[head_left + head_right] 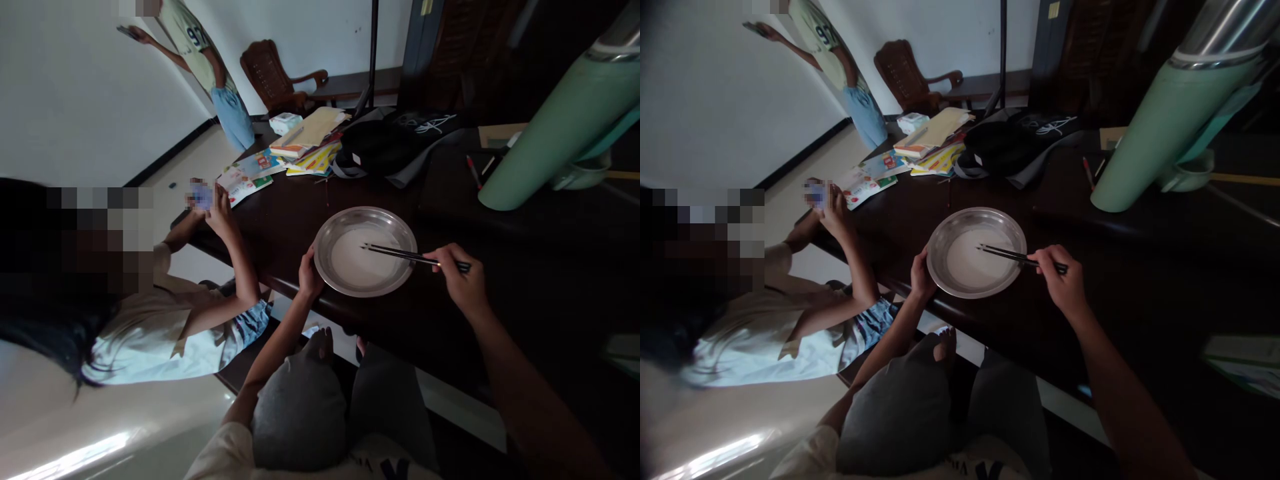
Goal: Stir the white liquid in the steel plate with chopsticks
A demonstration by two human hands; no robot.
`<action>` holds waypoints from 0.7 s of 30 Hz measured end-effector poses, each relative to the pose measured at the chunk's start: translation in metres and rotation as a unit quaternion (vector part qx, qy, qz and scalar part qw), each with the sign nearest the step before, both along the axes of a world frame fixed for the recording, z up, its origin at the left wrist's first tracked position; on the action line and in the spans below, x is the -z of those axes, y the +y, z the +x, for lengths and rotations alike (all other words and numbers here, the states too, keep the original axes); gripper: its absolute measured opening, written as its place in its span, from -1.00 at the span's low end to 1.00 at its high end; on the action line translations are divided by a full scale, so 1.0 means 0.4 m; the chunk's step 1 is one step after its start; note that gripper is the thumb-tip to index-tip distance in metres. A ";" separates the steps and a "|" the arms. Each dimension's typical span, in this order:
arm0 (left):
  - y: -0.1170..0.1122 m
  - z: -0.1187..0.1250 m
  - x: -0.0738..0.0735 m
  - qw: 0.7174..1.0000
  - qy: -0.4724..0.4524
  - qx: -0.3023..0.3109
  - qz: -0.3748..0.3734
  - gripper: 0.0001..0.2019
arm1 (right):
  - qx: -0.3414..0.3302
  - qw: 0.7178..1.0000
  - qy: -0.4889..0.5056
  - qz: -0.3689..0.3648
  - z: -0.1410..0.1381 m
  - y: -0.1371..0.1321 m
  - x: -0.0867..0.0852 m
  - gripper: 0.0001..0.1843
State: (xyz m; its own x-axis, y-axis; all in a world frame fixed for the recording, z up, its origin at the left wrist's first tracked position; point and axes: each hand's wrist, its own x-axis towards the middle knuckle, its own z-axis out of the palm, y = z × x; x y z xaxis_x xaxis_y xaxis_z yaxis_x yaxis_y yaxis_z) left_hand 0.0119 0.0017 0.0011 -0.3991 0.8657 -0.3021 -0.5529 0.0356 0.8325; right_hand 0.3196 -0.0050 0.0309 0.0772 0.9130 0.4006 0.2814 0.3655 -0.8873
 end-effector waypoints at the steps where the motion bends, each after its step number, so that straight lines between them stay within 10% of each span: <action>1: -0.001 0.000 -0.001 1.000 0.003 -0.001 -0.002 -0.74 | 0.013 1.000 0.007 0.000 0.002 -0.001 -0.001 -0.38; 21: -0.003 0.000 -0.007 1.000 0.000 -0.014 -0.004 -0.83 | -0.003 1.000 -0.005 -0.004 -0.003 0.001 0.003 -0.48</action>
State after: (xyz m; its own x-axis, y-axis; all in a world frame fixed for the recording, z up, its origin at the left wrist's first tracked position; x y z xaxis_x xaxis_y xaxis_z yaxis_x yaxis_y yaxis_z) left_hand 0.0119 0.0007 0.0039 -0.4237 0.8518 -0.3080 -0.5535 0.0258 0.8325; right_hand 0.3184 -0.0047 0.0298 0.0688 0.9165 0.3941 0.2881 0.3599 -0.8874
